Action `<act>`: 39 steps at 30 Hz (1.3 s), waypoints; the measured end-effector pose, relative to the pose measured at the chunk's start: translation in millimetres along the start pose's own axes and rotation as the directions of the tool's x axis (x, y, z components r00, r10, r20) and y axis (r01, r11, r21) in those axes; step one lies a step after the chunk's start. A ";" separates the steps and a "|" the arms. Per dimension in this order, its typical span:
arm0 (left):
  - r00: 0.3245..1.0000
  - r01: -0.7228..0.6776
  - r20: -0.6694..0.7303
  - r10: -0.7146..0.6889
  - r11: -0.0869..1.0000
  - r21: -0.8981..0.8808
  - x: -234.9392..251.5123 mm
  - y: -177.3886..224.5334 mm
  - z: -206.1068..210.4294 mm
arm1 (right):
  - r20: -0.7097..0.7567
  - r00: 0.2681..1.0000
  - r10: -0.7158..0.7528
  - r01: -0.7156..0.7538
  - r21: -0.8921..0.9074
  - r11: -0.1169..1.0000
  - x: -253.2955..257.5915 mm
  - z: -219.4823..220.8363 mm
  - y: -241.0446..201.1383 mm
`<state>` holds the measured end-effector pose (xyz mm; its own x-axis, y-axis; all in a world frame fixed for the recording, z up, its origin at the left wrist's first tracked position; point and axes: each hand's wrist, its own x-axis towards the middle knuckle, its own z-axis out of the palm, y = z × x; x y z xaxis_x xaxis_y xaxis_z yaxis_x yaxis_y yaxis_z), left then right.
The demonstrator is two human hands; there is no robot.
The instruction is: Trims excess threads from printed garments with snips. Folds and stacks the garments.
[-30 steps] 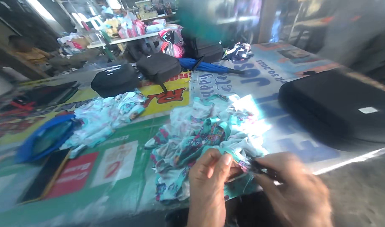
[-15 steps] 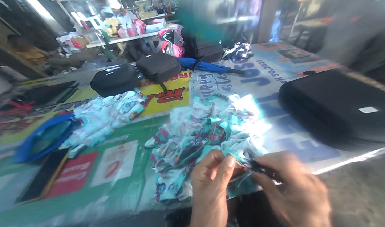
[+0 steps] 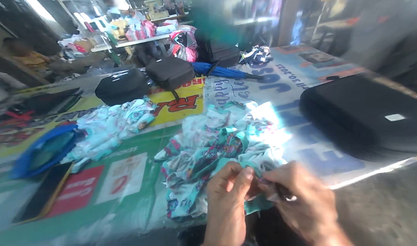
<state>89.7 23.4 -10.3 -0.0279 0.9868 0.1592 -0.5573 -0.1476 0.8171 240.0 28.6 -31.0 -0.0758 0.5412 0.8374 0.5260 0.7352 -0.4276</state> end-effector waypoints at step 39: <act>0.979 0.050 -0.182 -0.092 0.974 -0.222 1.0 8.6 7.1 | -0.077 0.995 0.062 -0.068 -0.080 0.994 -8.5 8.4 -5.0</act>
<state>90.8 22.6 0.8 -0.1269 0.9917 -0.0199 -0.7286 -0.0796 0.6802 230.9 23.8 -38.9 0.0224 0.5529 0.8329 0.5961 0.6614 -0.4551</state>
